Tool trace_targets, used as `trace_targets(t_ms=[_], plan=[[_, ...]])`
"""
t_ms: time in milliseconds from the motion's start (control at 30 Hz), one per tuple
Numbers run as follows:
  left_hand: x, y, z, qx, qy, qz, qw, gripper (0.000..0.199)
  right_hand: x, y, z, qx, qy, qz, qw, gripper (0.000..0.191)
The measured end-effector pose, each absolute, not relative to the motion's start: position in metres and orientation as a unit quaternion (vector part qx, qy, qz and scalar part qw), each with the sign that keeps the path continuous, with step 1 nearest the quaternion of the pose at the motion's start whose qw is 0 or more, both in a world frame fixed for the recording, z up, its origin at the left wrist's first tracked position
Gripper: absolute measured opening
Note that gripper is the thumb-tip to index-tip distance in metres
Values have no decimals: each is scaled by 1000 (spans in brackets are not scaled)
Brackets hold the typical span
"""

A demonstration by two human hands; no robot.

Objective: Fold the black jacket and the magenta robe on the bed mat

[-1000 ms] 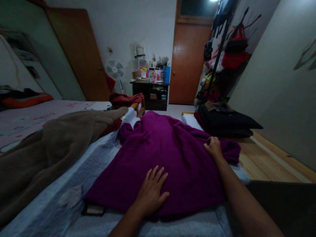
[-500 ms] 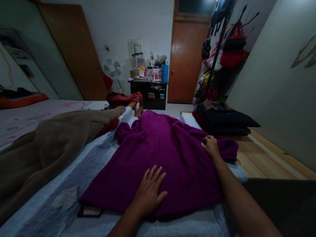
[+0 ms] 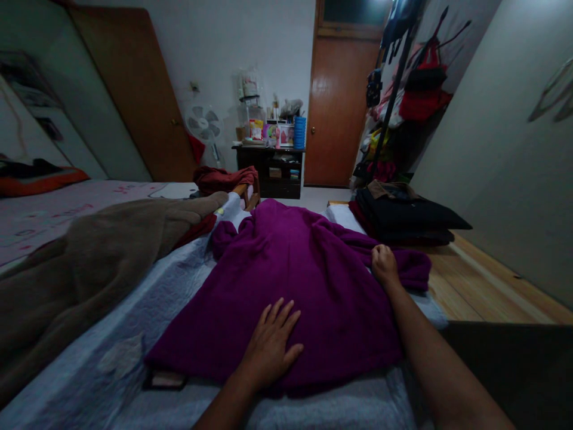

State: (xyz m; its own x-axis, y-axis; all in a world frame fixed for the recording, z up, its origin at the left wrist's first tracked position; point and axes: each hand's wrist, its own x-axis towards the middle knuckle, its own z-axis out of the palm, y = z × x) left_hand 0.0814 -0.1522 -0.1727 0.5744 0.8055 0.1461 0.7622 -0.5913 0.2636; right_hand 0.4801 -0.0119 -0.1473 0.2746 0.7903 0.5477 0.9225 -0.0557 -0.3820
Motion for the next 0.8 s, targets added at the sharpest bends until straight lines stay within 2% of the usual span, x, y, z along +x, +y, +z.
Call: trace_targets(t_ms=[400, 700, 800], plan=[[82, -152, -168, 882, 445, 116, 104, 64, 479, -14, -140, -724, -602, -69, 328, 33], [82, -153, -167, 881, 443, 121, 114, 66, 481, -16, -125, -733, -586, 25, 344, 16], [82, -153, -165, 878, 448, 116, 121, 67, 484, -15, -112, -729, -589, 97, 336, 13]])
